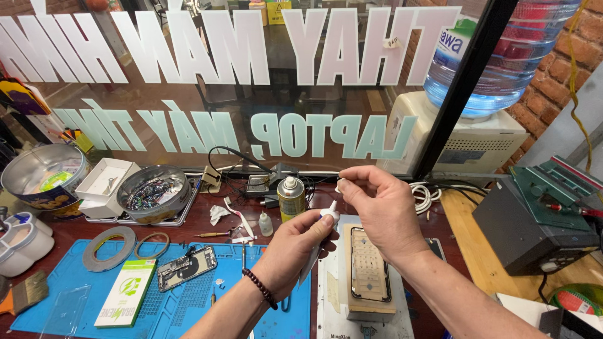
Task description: The person works at a phone repair bench, holding a phone housing frame on a heating platform and squeezing adhesive from a tube along the frame's edges. They rotate and reposition the frame repeatedly to apply adhesive around its perimeter, then set the tube down and handle the frame and nearby phone parts.
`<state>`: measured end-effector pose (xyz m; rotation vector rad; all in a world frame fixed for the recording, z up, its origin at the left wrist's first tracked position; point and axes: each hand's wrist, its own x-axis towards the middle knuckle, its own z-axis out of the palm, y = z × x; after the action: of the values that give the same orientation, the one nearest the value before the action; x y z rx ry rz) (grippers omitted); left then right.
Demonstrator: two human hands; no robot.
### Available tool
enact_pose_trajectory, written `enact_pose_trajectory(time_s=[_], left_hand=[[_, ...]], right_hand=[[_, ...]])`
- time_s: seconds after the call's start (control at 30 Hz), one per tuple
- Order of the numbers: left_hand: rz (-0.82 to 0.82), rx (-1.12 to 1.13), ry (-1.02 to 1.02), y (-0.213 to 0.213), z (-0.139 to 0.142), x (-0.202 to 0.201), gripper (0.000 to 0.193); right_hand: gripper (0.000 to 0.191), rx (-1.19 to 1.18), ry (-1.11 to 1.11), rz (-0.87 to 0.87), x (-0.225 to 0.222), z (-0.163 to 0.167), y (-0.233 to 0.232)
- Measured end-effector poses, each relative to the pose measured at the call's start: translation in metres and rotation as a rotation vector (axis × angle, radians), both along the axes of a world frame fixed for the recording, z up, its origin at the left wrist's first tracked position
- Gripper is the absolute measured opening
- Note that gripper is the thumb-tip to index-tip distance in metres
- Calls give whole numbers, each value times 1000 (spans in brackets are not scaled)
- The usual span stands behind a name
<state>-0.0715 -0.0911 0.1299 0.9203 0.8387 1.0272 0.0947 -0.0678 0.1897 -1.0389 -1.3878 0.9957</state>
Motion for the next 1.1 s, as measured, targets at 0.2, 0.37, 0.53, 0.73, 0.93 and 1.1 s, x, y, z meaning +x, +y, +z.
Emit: enact_pose_trajectory(time_s=[0.2,0.37,0.53,0.73,0.93,1.1], left_hand=[[0,34,158,4,0,-25,31],[-65,247,475,-3,-1,-59,36],[-52,209,674,-10,-3,-87,44],[-68,416,788,-13,-8,-124,41],[-87,295,775,-10,-6,-152,40],[104,523,866,-12,-17,-167,42]], right_hand=[[17,-22,-170,32,-19,-9,-7],[20,-90,-538,23,-36,-16,-18],[30,-142,-770,21,-56,-20,-23],[28,107,-843,116,-85,-29,-26],[20,-246,-626,150,-118,-35,-32],[25,-186,-783,33,-144,-44,-28]])
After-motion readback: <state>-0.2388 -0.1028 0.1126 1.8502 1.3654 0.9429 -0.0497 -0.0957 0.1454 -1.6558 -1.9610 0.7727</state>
